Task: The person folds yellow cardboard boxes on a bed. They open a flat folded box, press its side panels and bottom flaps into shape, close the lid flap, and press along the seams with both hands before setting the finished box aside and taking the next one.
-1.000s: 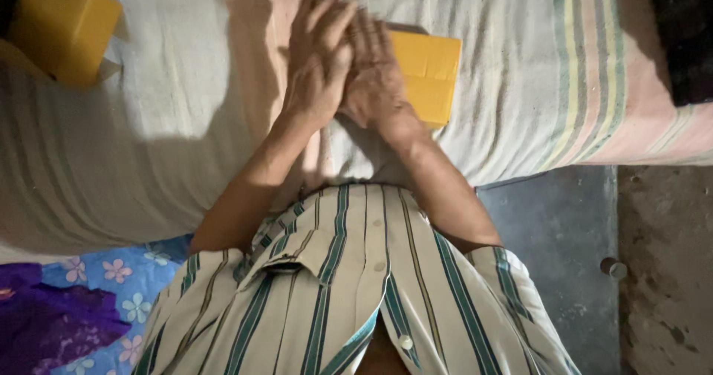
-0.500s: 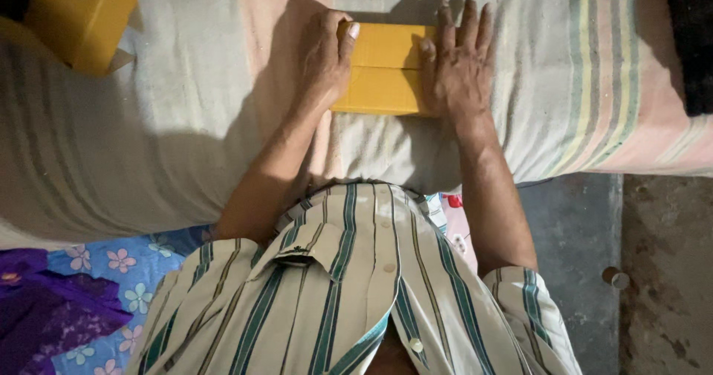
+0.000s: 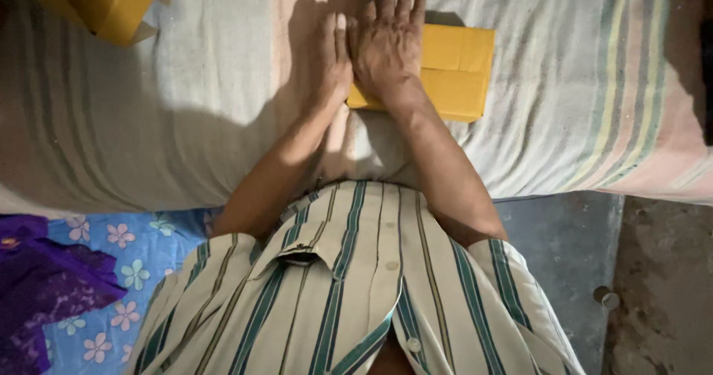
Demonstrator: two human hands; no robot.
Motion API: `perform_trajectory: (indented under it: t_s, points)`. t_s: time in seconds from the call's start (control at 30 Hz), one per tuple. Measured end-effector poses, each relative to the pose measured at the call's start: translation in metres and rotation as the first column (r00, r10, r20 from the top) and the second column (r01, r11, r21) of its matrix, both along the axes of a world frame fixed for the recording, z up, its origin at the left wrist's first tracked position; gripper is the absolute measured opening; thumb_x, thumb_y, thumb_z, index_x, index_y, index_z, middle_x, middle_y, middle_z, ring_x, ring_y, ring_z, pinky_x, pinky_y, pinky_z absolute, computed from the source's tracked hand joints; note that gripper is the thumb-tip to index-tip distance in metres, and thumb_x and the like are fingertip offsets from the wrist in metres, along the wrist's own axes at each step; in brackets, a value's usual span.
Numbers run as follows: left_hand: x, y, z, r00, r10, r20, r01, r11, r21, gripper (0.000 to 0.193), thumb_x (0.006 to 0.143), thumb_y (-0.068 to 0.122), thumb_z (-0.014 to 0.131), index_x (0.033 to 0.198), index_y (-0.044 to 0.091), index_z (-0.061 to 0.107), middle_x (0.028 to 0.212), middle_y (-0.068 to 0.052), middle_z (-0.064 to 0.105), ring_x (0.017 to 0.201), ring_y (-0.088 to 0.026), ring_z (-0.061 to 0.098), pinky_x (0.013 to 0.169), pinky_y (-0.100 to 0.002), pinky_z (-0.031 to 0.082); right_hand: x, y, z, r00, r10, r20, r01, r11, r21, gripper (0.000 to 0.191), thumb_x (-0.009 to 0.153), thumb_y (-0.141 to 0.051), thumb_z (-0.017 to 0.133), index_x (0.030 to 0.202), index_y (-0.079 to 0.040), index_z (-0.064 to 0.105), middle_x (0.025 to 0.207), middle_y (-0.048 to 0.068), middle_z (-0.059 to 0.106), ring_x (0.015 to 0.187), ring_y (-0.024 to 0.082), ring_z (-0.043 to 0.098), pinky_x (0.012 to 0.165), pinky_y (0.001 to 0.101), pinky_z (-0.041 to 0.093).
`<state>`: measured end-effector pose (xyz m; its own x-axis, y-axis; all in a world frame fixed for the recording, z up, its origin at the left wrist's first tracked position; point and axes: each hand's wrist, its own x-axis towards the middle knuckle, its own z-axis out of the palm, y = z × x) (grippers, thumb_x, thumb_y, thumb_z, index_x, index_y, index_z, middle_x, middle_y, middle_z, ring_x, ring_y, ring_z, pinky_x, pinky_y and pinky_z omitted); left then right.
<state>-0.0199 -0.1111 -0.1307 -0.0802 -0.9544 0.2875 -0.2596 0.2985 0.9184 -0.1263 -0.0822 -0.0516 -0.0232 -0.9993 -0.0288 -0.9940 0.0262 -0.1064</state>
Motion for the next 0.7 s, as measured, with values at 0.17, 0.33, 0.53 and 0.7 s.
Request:
perform_trajectory:
  t_s: [0.17,0.33,0.53,0.7]
  points:
    - [0.007,0.009,0.002,0.992,0.028,0.119,-0.023,0.999,-0.046,0.038,0.113,0.034,0.051,0.131,0.000,0.053,0.120,-0.024,0.066,0.111,-0.041,0.064,0.095,-0.048,0.052,-0.029,0.011,-0.007,0.998,-0.062,0.033,0.063,0.996,-0.059,0.066,0.108,-0.044,0.028,0.158,-0.001,0.039,0.163,0.029,0.030,0.151,0.049,0.016,0.122,0.0605,0.004]
    - [0.006,0.011,0.044,0.976,-0.141,0.168,0.138,0.990,0.029,0.046,0.108,0.030,0.052,0.141,-0.001,0.047,0.136,-0.027,0.055,0.120,-0.044,0.057,0.099,-0.052,0.047,-0.111,0.046,-0.008,0.951,-0.308,0.006,0.307,0.948,-0.086,0.065,0.113,-0.047,0.028,0.163,-0.006,0.030,0.165,0.030,0.026,0.154,0.049,0.013,0.122,0.0633,0.002]
    - [-0.058,-0.001,0.065,0.719,0.172,0.673,0.180,0.889,-0.420,0.043,0.097,0.031,0.063,0.127,0.001,0.062,0.126,-0.025,0.059,0.122,-0.045,0.049,0.102,-0.066,0.033,-0.137,0.071,-0.020,0.881,-0.446,0.161,0.470,0.865,-0.177,0.060,0.114,-0.042,0.037,0.163,-0.008,0.030,0.164,0.026,0.033,0.154,0.050,0.018,0.123,0.0638,0.012]
    - [-0.144,0.009,0.056,0.737,-0.048,0.674,0.317,0.906,-0.281,0.028,0.097,0.024,0.060,0.109,0.001,0.069,0.117,-0.021,0.063,0.116,-0.039,0.056,0.098,-0.059,0.044,-0.133,0.069,-0.018,0.793,-0.573,0.207,0.604,0.783,-0.147,0.065,0.110,-0.041,0.043,0.163,-0.007,0.027,0.162,0.020,0.039,0.153,0.046,0.025,0.125,0.0600,0.019]
